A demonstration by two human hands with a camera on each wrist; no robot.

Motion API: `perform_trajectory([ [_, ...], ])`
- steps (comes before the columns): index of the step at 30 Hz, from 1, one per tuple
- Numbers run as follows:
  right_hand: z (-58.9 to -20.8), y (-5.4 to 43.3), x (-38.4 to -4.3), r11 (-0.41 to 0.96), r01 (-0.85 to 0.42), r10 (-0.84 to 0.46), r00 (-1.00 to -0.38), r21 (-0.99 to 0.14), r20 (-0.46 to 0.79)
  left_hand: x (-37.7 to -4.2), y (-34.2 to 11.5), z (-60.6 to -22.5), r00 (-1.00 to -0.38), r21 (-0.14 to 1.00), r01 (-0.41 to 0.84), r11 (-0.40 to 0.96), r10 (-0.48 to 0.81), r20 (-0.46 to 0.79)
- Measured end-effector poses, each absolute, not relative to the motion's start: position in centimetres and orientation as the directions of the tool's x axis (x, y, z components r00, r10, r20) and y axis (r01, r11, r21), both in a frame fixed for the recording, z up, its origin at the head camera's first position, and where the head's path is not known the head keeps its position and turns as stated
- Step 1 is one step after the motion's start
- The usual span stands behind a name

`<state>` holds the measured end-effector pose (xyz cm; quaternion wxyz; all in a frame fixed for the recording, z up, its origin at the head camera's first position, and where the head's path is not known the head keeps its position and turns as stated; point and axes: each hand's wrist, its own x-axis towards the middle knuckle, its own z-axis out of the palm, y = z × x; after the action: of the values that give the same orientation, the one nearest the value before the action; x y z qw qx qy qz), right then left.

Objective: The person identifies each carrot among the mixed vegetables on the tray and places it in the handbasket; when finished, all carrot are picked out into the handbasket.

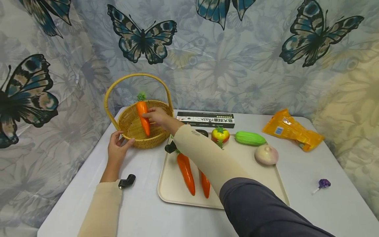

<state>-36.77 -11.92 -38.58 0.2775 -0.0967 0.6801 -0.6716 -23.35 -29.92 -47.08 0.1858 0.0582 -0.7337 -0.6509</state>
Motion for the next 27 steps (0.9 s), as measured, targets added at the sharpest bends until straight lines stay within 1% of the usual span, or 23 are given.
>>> perform_trajectory([
  [2,-39.0,-12.3,-36.9,0.082,0.234,-0.494,-0.835,-0.969,-0.243,-23.0,-29.7,-46.5,-0.924,0.976,0.156,0.152,-0.328,0.199],
  [6,-39.8,-13.3,-36.7,0.095,0.235,-0.502,-0.828,-0.967,-0.250,-22.4,-29.5,-45.8,-0.920,0.976,0.135,0.170,-0.343,0.187],
  [10,-40.2,-13.9,-36.5,0.110,0.191,-0.482,-0.848,-0.975,-0.221,-22.4,-29.5,-45.4,-0.920,0.977,0.135,0.167,-0.345,0.186],
  [13,-40.4,-14.1,-36.4,0.161,0.154,-0.484,-0.849,-0.975,-0.214,-22.5,-29.4,-45.4,-0.919,0.976,0.139,0.165,-0.346,0.189],
  [20,-40.9,-13.8,-36.1,0.317,0.084,-0.467,-0.853,-0.945,-0.232,-24.0,-30.2,-47.5,-0.927,0.980,0.126,0.155,-0.334,0.172],
  [24,-40.9,-13.5,-36.0,0.325,0.085,-0.499,-0.831,-0.942,-0.247,-24.1,-30.2,-48.2,-0.919,0.976,0.128,0.175,-0.349,0.183],
  [27,-40.8,-13.2,-36.0,0.303,0.113,-0.521,-0.812,-0.946,-0.264,-24.2,-30.0,-48.4,-0.913,0.972,0.145,0.185,-0.352,0.203],
])
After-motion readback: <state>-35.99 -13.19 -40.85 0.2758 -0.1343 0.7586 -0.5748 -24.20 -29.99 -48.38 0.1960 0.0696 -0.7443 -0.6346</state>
